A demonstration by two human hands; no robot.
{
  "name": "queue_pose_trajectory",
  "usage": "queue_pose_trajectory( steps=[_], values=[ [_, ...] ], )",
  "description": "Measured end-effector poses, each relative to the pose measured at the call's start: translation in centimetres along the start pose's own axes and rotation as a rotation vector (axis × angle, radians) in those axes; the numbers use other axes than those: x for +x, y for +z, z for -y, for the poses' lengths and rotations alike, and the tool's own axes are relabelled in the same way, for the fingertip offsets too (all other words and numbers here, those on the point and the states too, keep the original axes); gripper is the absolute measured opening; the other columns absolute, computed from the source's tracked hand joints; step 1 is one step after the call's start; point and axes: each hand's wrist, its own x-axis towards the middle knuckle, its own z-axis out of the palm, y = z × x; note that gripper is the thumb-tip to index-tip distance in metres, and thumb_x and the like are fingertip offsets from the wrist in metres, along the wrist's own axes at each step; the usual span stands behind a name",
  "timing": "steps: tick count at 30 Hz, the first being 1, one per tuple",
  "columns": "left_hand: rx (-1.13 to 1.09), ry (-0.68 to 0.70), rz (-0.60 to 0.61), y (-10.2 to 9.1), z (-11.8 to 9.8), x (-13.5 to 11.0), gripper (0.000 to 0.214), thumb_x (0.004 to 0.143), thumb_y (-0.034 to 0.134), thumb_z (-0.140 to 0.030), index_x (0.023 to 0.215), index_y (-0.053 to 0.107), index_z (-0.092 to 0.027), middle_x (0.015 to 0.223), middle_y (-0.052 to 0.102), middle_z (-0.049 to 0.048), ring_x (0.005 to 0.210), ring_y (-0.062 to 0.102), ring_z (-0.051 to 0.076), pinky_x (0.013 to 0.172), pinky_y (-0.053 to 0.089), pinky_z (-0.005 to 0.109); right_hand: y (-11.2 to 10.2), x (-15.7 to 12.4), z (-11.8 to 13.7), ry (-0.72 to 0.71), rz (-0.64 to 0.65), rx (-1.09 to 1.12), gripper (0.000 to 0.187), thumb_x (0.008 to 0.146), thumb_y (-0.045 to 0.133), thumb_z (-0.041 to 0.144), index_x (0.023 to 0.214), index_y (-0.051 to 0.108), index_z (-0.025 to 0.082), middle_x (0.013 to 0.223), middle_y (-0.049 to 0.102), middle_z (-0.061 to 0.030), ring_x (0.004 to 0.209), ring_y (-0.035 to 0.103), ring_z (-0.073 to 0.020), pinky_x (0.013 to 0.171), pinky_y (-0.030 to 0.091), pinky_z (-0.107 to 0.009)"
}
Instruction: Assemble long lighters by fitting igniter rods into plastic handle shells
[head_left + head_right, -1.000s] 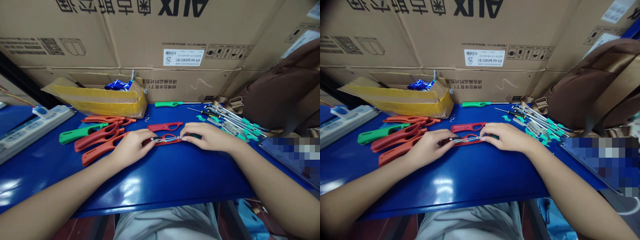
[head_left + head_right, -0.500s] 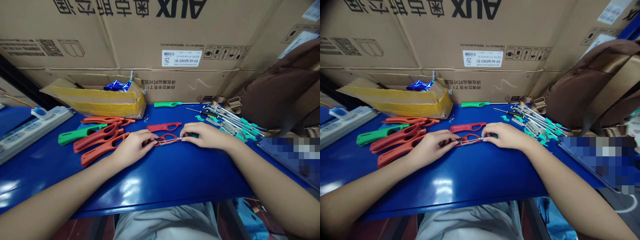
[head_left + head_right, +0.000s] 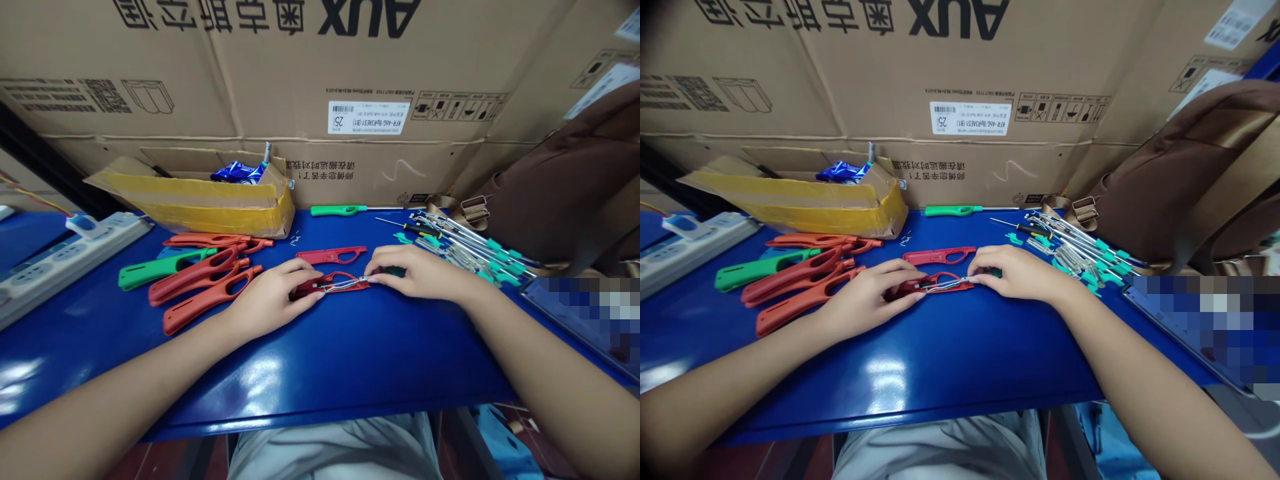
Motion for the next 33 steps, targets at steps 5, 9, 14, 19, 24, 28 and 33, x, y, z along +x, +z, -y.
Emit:
queue_pose_trajectory(
  steps=[5,9,14,19,24,28,33],
  values=[
    [-0.012,0.047,0.019,0.1,0.3,0.2,0.025,0.099,0.058,-0.029,0.118,0.071,-0.02,0.11,0.07,0.007,0.1,0.069,0.019,0.09,0.056,0.031,-0.2,-0.2,-0.1,0.0,0.036,-0.01,0.017,0.096,0.059,0.027,0.1,0.075,0.022,0.102,0.073,-0.0063,0.091,0.067,-0.0194,0.082,0.048,-0.03],
    [-0.01,0.049,0.012,0.2,0.4,0.2,0.026,0.099,0.059,-0.03,0.118,0.072,-0.02,0.11,0.07,0.0064,0.1,0.069,0.019,0.091,0.056,0.03,-0.4,-0.3,0.0,0.009,0.049,-0.04,0.019,0.096,0.059,0.027,0.1,0.077,0.022,0.102,0.073,-0.0064,0.091,0.068,-0.0194,0.082,0.048,-0.029],
    [-0.015,0.035,0.006,0.2,0.2,0.1,0.026,0.098,0.06,-0.031,0.118,0.072,-0.019,0.11,0.071,0.0062,0.098,0.069,0.019,0.089,0.056,0.03,-0.2,-0.2,0.3,0.016,0.041,-0.086,0.019,0.096,0.061,0.028,0.1,0.078,0.022,0.101,0.074,-0.0061,0.09,0.068,-0.0191,0.079,0.048,-0.028],
    [-0.009,-0.017,0.005,0.0,-0.1,0.2,0.025,0.096,0.062,-0.031,0.117,0.07,-0.021,0.106,0.07,0.0046,0.092,0.068,0.018,0.081,0.054,0.028,0.2,0.0,0.3,0.002,0.035,-0.174,0.017,0.095,0.062,0.026,0.095,0.079,0.021,0.093,0.074,-0.0058,0.091,0.065,-0.0208,0.079,0.047,-0.031],
    [-0.011,-0.071,0.001,0.1,-0.3,0.1,0.018,0.093,0.065,-0.028,0.109,0.068,-0.019,0.094,0.068,0.0022,0.079,0.064,0.016,0.07,0.049,0.026,0.2,0.0,1.0,-0.004,0.033,-0.324,0.018,0.096,0.061,0.025,0.095,0.078,0.022,0.094,0.073,-0.0056,0.093,0.063,-0.0233,0.077,0.047,-0.034],
    [-0.005,-0.086,-0.004,0.2,-0.5,0.0,0.014,0.092,0.064,-0.027,0.103,0.067,-0.019,0.091,0.066,0.0013,0.074,0.061,0.015,0.066,0.046,0.026,0.6,-0.1,2.2,0.007,-0.033,-0.332,0.018,0.094,0.064,0.029,0.106,0.074,0.019,0.11,0.07,-0.0078,0.099,0.064,-0.0244,0.085,0.049,-0.037],
    [0.033,-0.107,0.002,0.3,-0.8,-0.1,0.012,0.093,0.062,-0.027,0.103,0.066,-0.02,0.098,0.066,0.0021,0.074,0.06,0.014,0.062,0.044,0.025,1.8,0.3,3.0,0.043,-0.027,-0.215,0.019,0.095,0.062,0.027,0.112,0.066,0.02,0.116,0.065,-0.0068,0.095,0.065,-0.0201,0.079,0.05,-0.031]
  ],
)
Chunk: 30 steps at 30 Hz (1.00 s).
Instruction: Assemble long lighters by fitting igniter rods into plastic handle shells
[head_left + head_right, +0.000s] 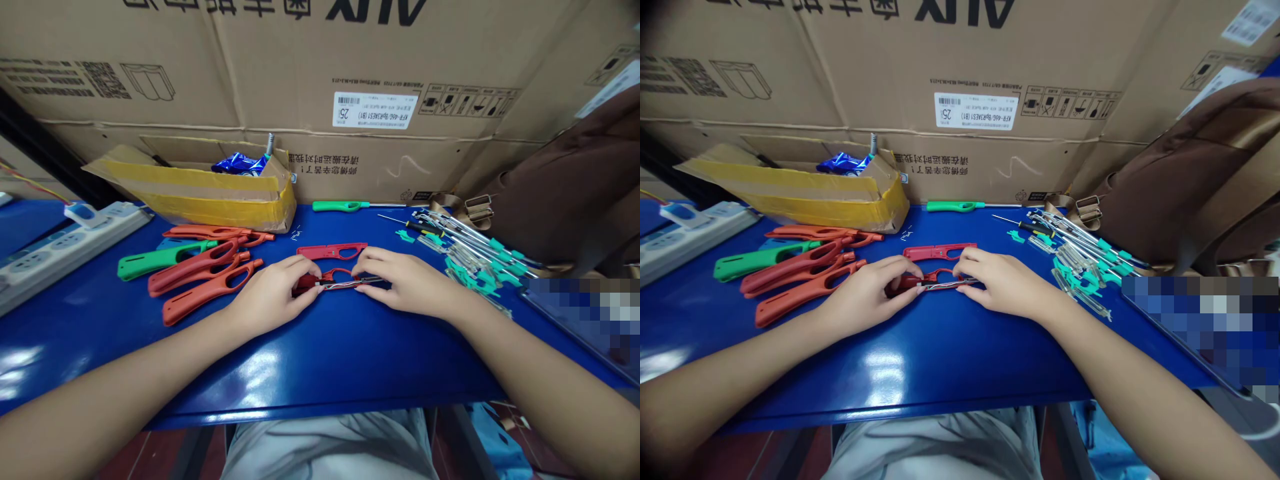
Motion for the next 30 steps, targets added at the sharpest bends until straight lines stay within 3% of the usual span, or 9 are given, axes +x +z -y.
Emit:
queue_pose_trajectory(
  steps=[11,19,30],
  values=[
    [0.0,-0.037,-0.014,0.12,-0.47,-0.23,0.011,0.092,0.064,-0.029,0.097,0.067,-0.02,0.104,0.064,0.0039,0.081,0.062,0.017,0.068,0.048,0.028,0.76,0.64,-0.34,0.013,0.041,0.102,0.004,0.095,0.059,0.023,0.098,0.062,0.021,0.104,0.065,-0.0036,0.086,0.061,-0.0167,0.069,0.043,-0.027],
    [-0.063,-0.071,-0.01,0.39,-0.49,-0.21,0.008,0.093,0.064,-0.026,0.091,0.07,-0.02,0.102,0.065,0.0036,0.082,0.062,0.016,0.072,0.049,0.028,0.73,0.4,-0.19,0.075,0.06,0.058,0.009,0.092,0.063,0.027,0.095,0.058,0.021,0.101,0.064,-0.0021,0.079,0.058,-0.0153,0.064,0.037,-0.025],
    [-0.093,-0.026,-0.077,0.26,-0.86,0.04,0.013,0.096,0.061,-0.029,0.091,0.068,-0.019,0.091,0.069,0.0036,0.074,0.06,0.015,0.067,0.046,0.027,0.37,0.54,0.5,0.019,0.083,-0.074,0.012,0.097,0.059,0.033,0.095,0.057,0.021,0.098,0.064,-0.0023,0.083,0.06,-0.0181,0.065,0.036,-0.027]
  ],
)
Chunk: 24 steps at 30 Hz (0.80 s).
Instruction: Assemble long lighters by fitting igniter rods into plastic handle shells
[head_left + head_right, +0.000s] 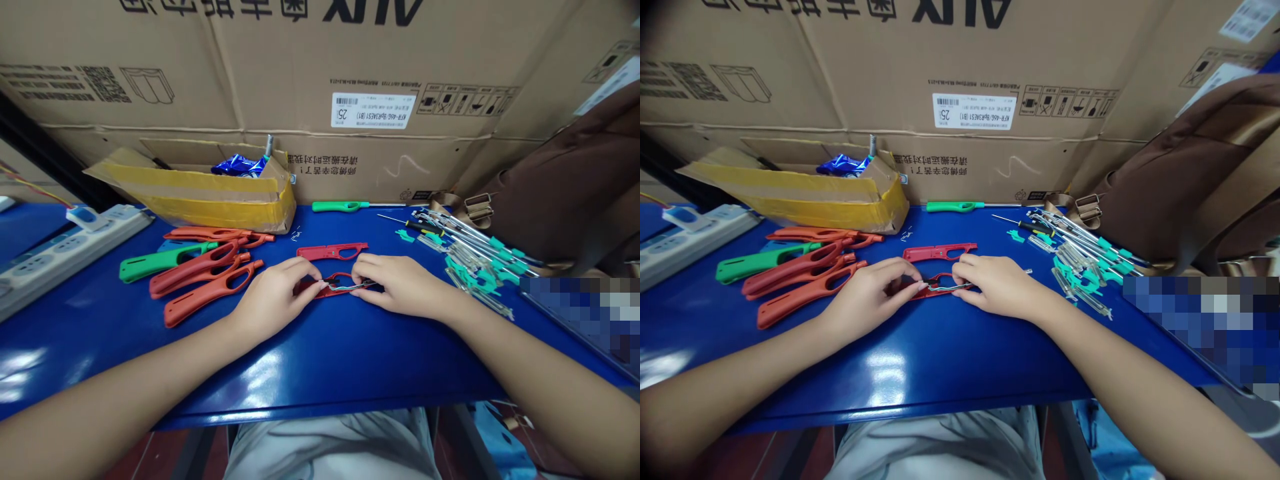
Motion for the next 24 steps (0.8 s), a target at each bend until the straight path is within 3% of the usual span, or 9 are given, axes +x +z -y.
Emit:
queue_pose_trajectory(
  steps=[12,17,24],
  values=[
    [0.01,0.011,-0.036,0.36,0.16,0.32,0.013,0.096,0.06,-0.026,0.09,0.067,-0.017,0.082,0.069,0.0009,0.062,0.056,0.012,0.066,0.046,0.025,0.22,0.21,0.3,-0.015,0.011,-0.062,0.022,0.102,0.05,0.041,0.097,0.057,0.021,0.099,0.063,-0.0033,0.087,0.062,-0.019,0.063,0.036,-0.028],
    [-0.001,-0.015,-0.061,0.46,-0.09,0.22,0.017,0.096,0.059,-0.028,0.086,0.066,-0.017,0.073,0.066,-0.0009,0.058,0.054,0.011,0.06,0.043,0.023,0.28,0.2,0.24,-0.04,-0.008,-0.078,0.023,0.105,0.044,0.037,0.099,0.059,0.021,0.1,0.065,-0.005,0.088,0.063,-0.0191,0.066,0.039,-0.028],
    [-0.031,-0.031,-0.049,0.43,0.13,0.22,0.018,0.097,0.059,-0.029,0.086,0.068,-0.017,0.076,0.07,-0.0002,0.059,0.056,0.011,0.06,0.043,0.023,0.1,0.16,-0.1,-0.094,-0.011,-0.108,0.025,0.106,0.039,0.03,0.104,0.062,0.02,0.104,0.067,-0.007,0.087,0.064,-0.0198,0.07,0.043,-0.03]
  ],
)
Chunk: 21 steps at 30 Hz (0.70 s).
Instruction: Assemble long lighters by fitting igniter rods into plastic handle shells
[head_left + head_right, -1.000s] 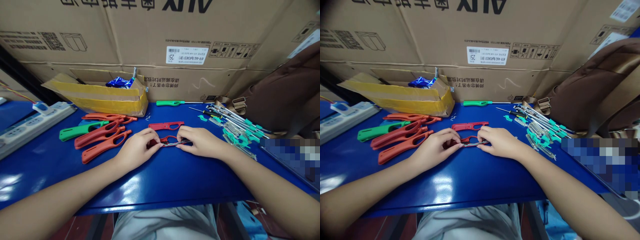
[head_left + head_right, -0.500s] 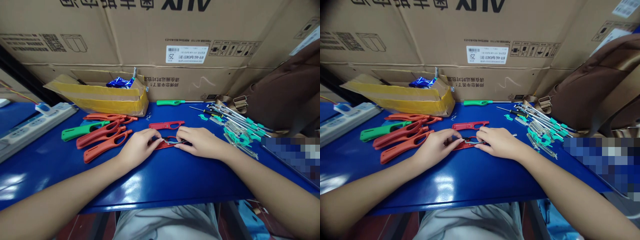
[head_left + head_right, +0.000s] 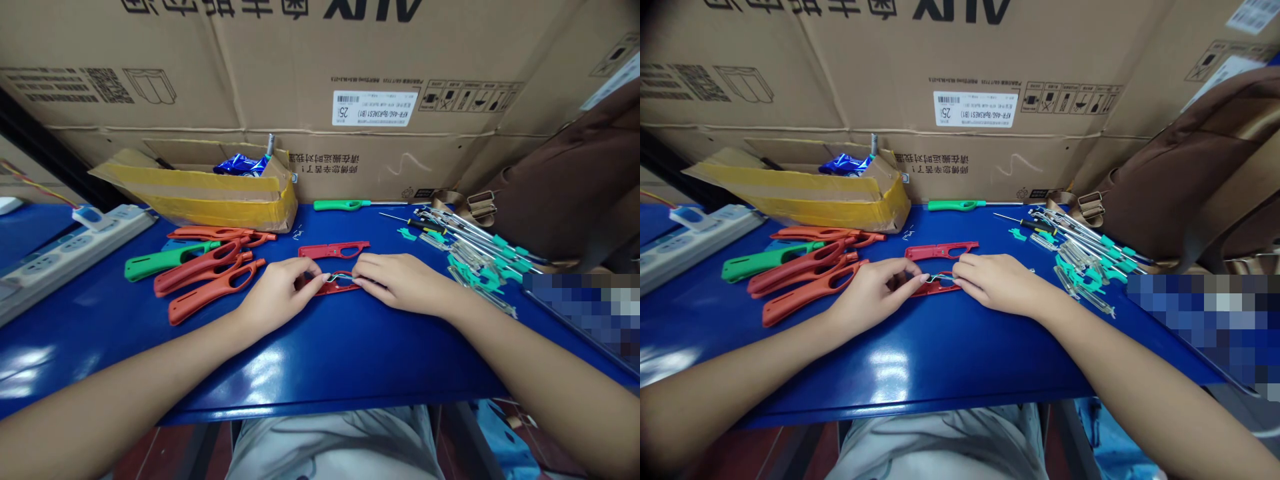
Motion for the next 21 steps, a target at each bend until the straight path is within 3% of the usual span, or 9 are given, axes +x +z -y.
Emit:
queue_pose_trajectory(
  steps=[12,21],
  values=[
    [-0.001,-0.006,0.004,-0.1,0.4,0.2,0.016,0.095,0.061,-0.029,0.088,0.069,-0.018,0.08,0.072,0.0005,0.061,0.057,0.012,0.066,0.047,0.025,0.0,-0.4,-0.8,0.009,-0.056,0.192,0.018,0.103,0.044,0.027,0.108,0.061,0.022,0.105,0.069,-0.0046,0.091,0.064,-0.0191,0.076,0.045,-0.03],
    [-0.013,0.035,0.039,-0.3,0.6,0.3,0.014,0.093,0.065,-0.027,0.087,0.073,-0.018,0.08,0.071,0.0014,0.063,0.056,0.012,0.065,0.047,0.025,-0.9,-1.1,-0.5,-0.033,-0.016,0.25,0.016,0.094,0.057,0.022,0.107,0.066,0.024,0.116,0.065,-0.0049,0.094,0.064,-0.0182,0.077,0.047,-0.029]
  ],
)
